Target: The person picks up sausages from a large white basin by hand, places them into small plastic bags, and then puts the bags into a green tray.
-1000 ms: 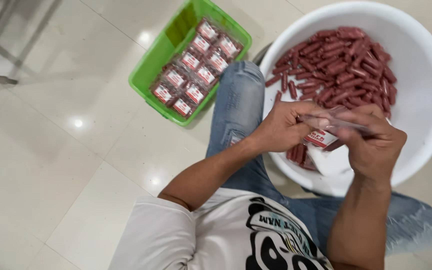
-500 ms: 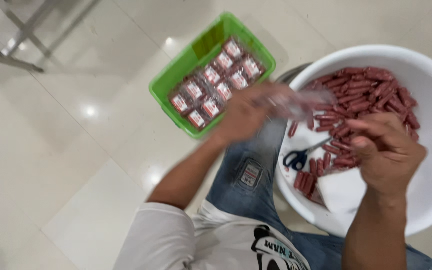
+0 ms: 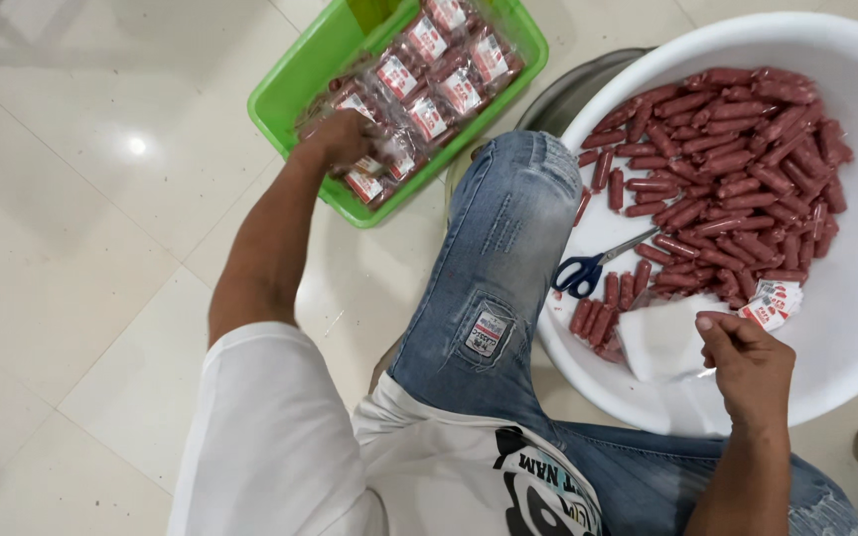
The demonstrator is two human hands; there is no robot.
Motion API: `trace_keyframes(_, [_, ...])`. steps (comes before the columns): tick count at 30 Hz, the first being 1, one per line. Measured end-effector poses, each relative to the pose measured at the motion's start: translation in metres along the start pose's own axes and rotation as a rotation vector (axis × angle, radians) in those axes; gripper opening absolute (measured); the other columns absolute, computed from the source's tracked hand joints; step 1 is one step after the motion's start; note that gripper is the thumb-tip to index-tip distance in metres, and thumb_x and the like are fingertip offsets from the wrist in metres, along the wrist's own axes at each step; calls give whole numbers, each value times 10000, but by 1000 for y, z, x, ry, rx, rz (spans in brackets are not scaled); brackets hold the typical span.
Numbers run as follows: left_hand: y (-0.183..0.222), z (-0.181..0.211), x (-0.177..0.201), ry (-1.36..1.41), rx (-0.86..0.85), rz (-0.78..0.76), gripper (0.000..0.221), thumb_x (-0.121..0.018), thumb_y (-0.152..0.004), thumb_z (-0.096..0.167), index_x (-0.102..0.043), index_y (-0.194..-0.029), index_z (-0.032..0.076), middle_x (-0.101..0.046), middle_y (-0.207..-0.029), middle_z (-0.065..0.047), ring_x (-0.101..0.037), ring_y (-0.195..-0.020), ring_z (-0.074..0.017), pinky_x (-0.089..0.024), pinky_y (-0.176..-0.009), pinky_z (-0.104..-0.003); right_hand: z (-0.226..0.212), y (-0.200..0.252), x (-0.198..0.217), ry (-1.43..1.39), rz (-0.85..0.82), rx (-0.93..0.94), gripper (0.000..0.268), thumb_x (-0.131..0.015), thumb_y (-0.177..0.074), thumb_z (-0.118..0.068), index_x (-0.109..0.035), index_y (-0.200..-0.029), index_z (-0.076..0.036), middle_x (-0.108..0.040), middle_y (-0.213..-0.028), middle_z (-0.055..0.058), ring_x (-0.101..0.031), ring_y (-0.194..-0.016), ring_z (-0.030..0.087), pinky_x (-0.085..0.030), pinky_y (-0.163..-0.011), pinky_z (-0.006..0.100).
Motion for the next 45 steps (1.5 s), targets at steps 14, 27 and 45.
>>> trace_keyframes(14, [-49, -44, -96, -510, -147, -158, 157, -732, -921, 177, -753, -1038, 75, -753, -1002, -157, -712, -899, -345, -556, -748, -484, 60, -20, 38, 255, -95, -99, 252, -775, -984, -228, -777, -1158, -47, -631, -726, 54, -511, -649, 126, -430, -637, 285])
trace_keyframes(27, [126, 207, 58, 324, -900, 660, 163, -683, -987, -153, -723, -1132, -91, -666, -1047, -276, -697, -946, -388, -599, -803, -459, 98, -67, 27, 672, -114, -252, 624, -906, -800, -384, -636, -1232, -24, -696, -1176, 266, -649, -1178, 473, -469, -1017, 602])
trace_keyframes(45, [249, 490, -192, -18, -1092, -280, 999, -931, -773, 242, -347, -1567, 81, -436, -1528, -334, -378, -1459, -532, -284, -1231, -633, 23, 17, 63, -592, 14, 278, 152, -782, -873, 25, -745, -1016, -9, -680, -758, 108, -659, -669, 119, -580, -587, 245])
Point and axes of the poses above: each hand's wrist, its own y-axis away from the middle knuckle, its own x-axis out of the back of the hand, z = x × y, the point moved 8 cm from there along -y, towards the middle knuckle
